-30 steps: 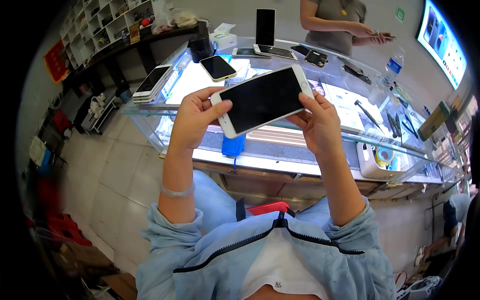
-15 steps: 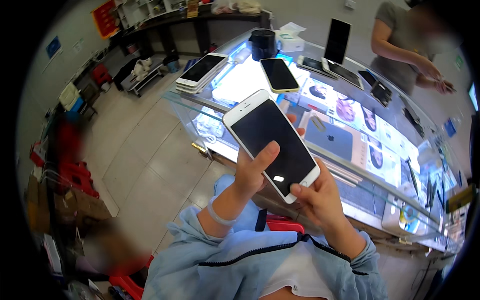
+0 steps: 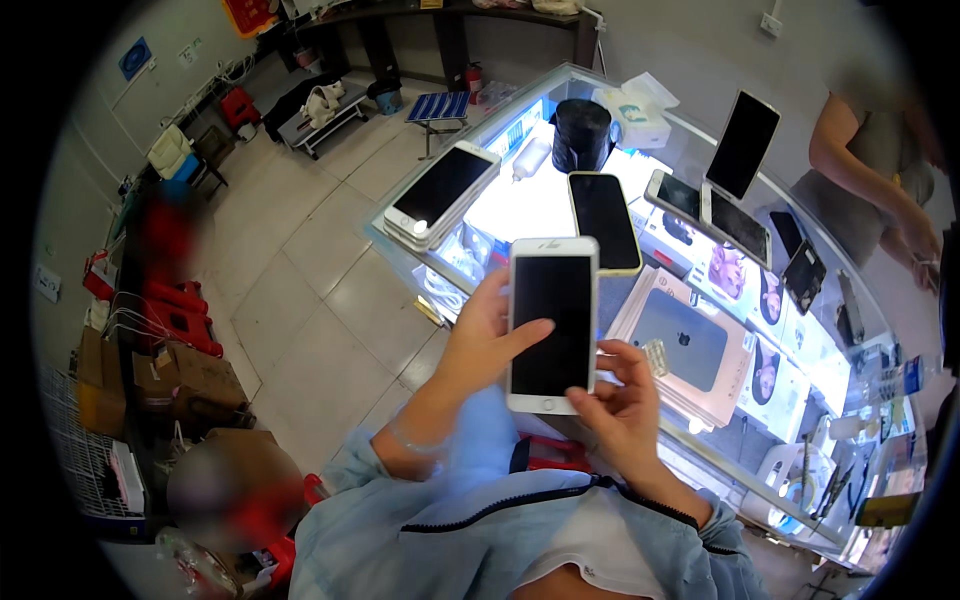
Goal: The person disassembles a smartphone, removes the battery, and replaces the screen assembly. They use a screwdriver to remove screws, pry open the device, and connect internal components before reassembling the phone and placing it on a shelf.
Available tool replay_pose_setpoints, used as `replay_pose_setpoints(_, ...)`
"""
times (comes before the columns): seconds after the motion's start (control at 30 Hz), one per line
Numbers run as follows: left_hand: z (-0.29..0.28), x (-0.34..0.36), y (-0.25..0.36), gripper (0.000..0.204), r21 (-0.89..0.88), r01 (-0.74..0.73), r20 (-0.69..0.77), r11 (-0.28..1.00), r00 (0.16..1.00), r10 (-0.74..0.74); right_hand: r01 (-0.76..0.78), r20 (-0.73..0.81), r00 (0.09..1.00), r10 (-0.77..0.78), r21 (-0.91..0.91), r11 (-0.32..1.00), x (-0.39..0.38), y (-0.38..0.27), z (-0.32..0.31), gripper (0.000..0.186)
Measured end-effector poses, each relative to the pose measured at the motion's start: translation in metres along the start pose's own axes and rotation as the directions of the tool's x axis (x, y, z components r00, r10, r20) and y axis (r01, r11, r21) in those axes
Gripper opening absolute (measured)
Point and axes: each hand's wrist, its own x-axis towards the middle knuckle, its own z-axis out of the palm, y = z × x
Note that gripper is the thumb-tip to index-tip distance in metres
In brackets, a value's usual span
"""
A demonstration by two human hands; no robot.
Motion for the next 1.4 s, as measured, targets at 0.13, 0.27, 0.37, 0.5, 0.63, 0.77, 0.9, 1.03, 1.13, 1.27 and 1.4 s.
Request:
replay_pose_setpoints(0.13, -0.051, 0.025, 0.042, 0.061, 0.217, 0.057, -0.057, 0.974, 0.997, -0.046, -0.148, 0.187, 0.967, 0.172, -0.134, 0.980, 0.026, -0.013, 0.020, 0.057)
replay_pose_setpoints(0.27, -0.111, 0.092, 0.090, 0.055, 0.362, 0.113, -0.185, 0.925, 0.982, -0.047, -0.115, 0.169, 0.974, 0.149, -0.196, 0.974, 0.061, -0.022, 0.054, 0.063)
replay_pose_setpoints(0.37, -0.144, 0.131, 0.096, 0.056, 0.539, 0.071, -0.038, 0.839, 0.997, -0.060, -0.044, 0.142, 0.986, 0.089, -0.297, 0.954, 0.087, 0.002, 0.085, 0.072)
replay_pose_setpoints(0.5, -0.158, 0.166, 0.069, 0.049, 0.769, -0.027, -0.008, 0.639, 0.999, 0.051, -0.028, -0.085, 0.996, -0.004, -0.372, 0.928, 0.161, 0.034, 0.114, 0.081)
replay_pose_setpoints(0.63, -0.153, 0.168, 0.044, 0.054, 0.871, -0.234, 0.101, 0.431, 0.946, 0.309, -0.101, -0.244, 0.966, 0.090, -0.030, 0.994, 0.208, 0.030, 0.134, 0.071)
replay_pose_setpoints(0.77, -0.163, 0.168, 0.048, 0.056, 0.760, -0.115, 0.091, 0.639, 0.993, 0.069, -0.177, -0.392, 0.894, 0.216, 0.132, 0.975, 0.211, 0.016, 0.161, 0.061)
replay_pose_setpoints(0.9, -0.167, 0.172, 0.052, 0.044, 0.276, 0.240, 0.257, 0.931, 0.914, -0.312, -0.177, -0.423, 0.867, 0.265, 0.234, 0.956, 0.212, 0.017, 0.182, 0.052)
replay_pose_setpoints(1.03, -0.157, 0.171, 0.084, 0.048, 0.243, 0.519, 0.035, 0.819, 0.839, -0.542, -0.256, -0.417, 0.828, 0.376, 0.316, 0.914, 0.215, 0.014, 0.179, 0.049)
replay_pose_setpoints(1.13, -0.167, 0.185, 0.076, 0.062, 0.209, 0.582, -0.065, 0.786, 0.810, -0.583, -0.320, -0.400, 0.788, 0.468, 0.384, 0.866, 0.224, 0.011, 0.170, 0.045)
replay_pose_setpoints(1.27, -0.164, 0.198, 0.085, 0.056, 0.091, 0.681, 0.005, 0.726, 0.729, -0.684, -0.356, -0.434, 0.755, 0.491, 0.357, 0.863, 0.222, 0.018, 0.171, 0.039)
replay_pose_setpoints(1.4, -0.169, 0.196, 0.081, 0.042, 0.146, 0.626, 0.146, 0.766, 0.752, -0.643, -0.325, -0.301, 0.822, 0.483, 0.448, 0.833, 0.222, 0.019, 0.170, 0.054)
